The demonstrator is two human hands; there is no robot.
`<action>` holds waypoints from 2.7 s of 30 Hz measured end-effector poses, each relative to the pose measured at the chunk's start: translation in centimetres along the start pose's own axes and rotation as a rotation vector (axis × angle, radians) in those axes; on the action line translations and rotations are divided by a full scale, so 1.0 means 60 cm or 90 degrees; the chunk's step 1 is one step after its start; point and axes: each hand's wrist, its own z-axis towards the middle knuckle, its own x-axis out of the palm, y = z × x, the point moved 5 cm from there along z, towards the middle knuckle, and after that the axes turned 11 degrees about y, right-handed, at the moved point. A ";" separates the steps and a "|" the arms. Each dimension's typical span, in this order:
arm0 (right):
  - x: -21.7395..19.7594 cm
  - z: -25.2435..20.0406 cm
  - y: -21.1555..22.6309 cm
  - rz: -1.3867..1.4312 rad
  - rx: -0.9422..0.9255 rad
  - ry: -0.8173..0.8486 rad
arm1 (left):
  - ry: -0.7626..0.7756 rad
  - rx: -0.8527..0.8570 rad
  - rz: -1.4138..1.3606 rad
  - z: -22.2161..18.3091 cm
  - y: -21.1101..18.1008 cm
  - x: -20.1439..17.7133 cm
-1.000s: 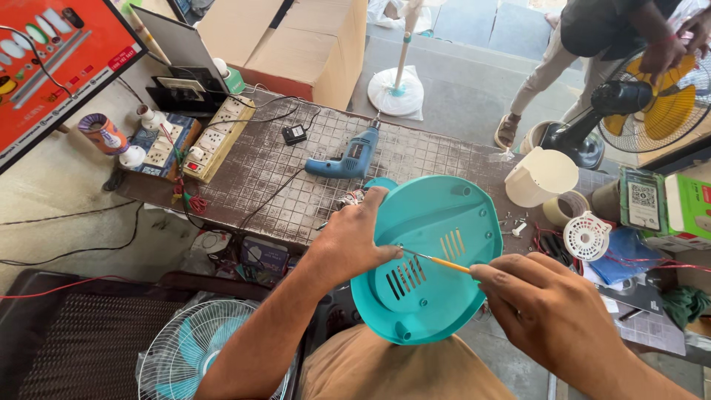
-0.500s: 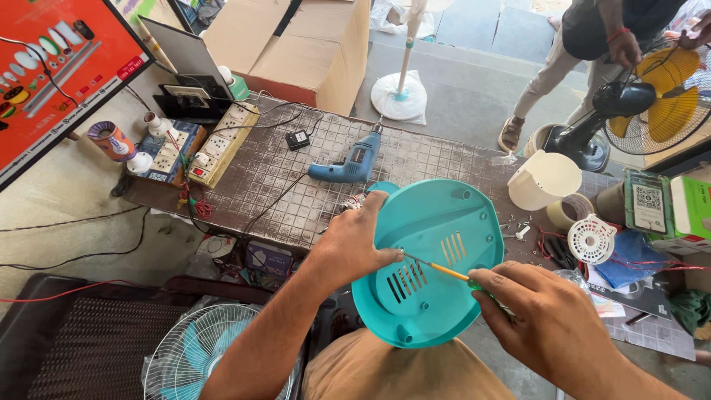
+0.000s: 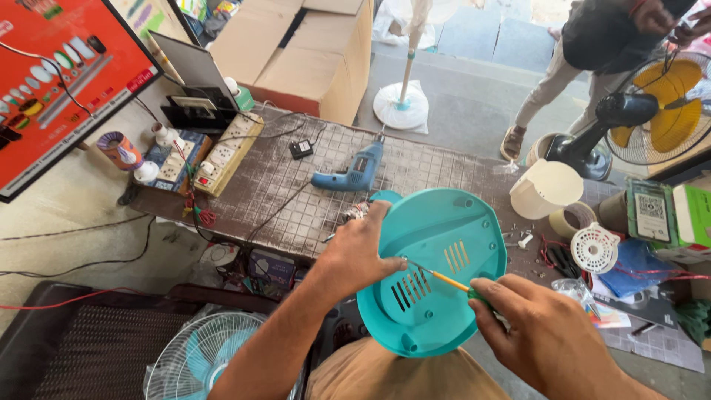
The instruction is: The person holds a teal plastic fan base and uses a screwdriver to tighten screws into the base. They rotate the base to access different screw holes and continue securing the components together.
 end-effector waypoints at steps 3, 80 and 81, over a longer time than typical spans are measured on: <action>0.010 -0.001 -0.009 -0.048 0.000 0.048 | -0.022 0.028 0.003 -0.003 -0.002 0.009; 0.044 0.047 -0.134 0.201 0.306 0.394 | -0.033 0.050 -0.216 0.053 0.056 0.095; 0.039 0.046 -0.132 0.158 0.245 0.387 | -0.028 0.052 -0.210 0.051 0.058 0.096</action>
